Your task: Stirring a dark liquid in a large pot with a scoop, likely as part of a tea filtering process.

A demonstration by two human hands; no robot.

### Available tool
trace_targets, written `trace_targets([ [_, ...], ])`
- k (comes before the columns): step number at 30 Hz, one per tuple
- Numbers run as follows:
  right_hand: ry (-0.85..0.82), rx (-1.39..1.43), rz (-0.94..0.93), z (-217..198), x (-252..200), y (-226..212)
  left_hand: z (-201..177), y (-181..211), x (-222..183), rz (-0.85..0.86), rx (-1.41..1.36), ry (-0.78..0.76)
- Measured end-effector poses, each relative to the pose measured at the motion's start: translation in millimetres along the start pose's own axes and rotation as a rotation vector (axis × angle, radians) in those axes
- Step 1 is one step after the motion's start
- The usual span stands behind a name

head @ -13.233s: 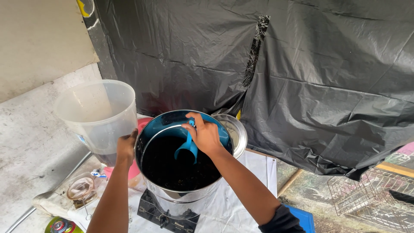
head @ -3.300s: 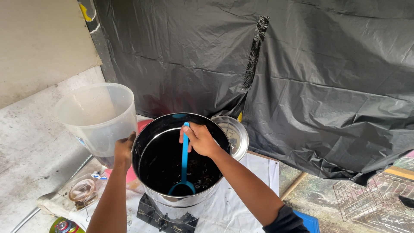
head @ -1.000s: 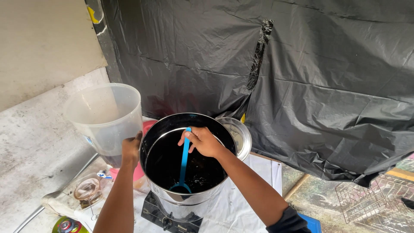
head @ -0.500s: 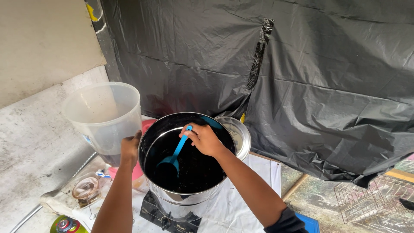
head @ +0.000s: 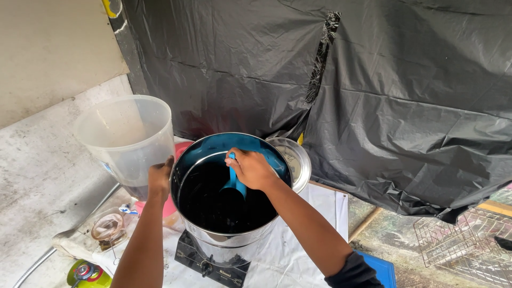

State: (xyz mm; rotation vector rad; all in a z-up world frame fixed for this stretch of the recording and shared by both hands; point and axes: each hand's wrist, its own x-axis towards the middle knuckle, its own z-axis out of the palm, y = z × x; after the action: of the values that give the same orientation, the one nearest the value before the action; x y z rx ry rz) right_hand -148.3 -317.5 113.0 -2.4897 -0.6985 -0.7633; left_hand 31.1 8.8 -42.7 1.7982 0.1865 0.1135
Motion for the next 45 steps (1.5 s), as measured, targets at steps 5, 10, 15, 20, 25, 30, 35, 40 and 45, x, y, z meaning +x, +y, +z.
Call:
trace_targets([
  [5, 0.009, -0.11, 0.045, 12.3, -1.2, 13.2, -5.6, 18.1, -14.1, -0.005, -0.002, 0.002],
  [10, 0.002, -0.152, 0.043, 13.0, -0.3, 11.8, -6.0, 23.5, -17.7, -0.009, -0.013, 0.001],
  [15, -0.032, -0.043, 0.046, -0.4, -1.4, -5.3, -5.0, 1.8, -2.7, -0.017, 0.011, 0.002],
  [20, -0.06, 0.157, 0.072, 9.6, 3.5, 7.1, -1.9, -3.6, 5.1, 0.011, 0.013, 0.007],
  [25, -0.084, 0.384, 0.139, 0.6, 3.2, -3.5, -2.3, -5.0, 3.7, 0.02, 0.002, 0.009],
  [30, -0.13, 0.638, 0.27, -8.7, 8.1, -17.4, -1.8, -7.6, 5.9, -0.009, -0.002, 0.007],
  [35, -0.124, 0.735, 0.296, -4.1, 4.2, -19.3, -2.3, -8.9, 4.9, -0.024, -0.015, 0.007],
  [40, -0.082, 0.795, 0.293, -3.3, 5.0, -32.6, 0.5, -33.2, 20.2, -0.019, -0.017, 0.012],
  [45, -0.038, 0.764, 0.272, -2.2, 5.6, -38.5, -0.2, -31.8, 19.4, -0.005, -0.039, 0.026],
])
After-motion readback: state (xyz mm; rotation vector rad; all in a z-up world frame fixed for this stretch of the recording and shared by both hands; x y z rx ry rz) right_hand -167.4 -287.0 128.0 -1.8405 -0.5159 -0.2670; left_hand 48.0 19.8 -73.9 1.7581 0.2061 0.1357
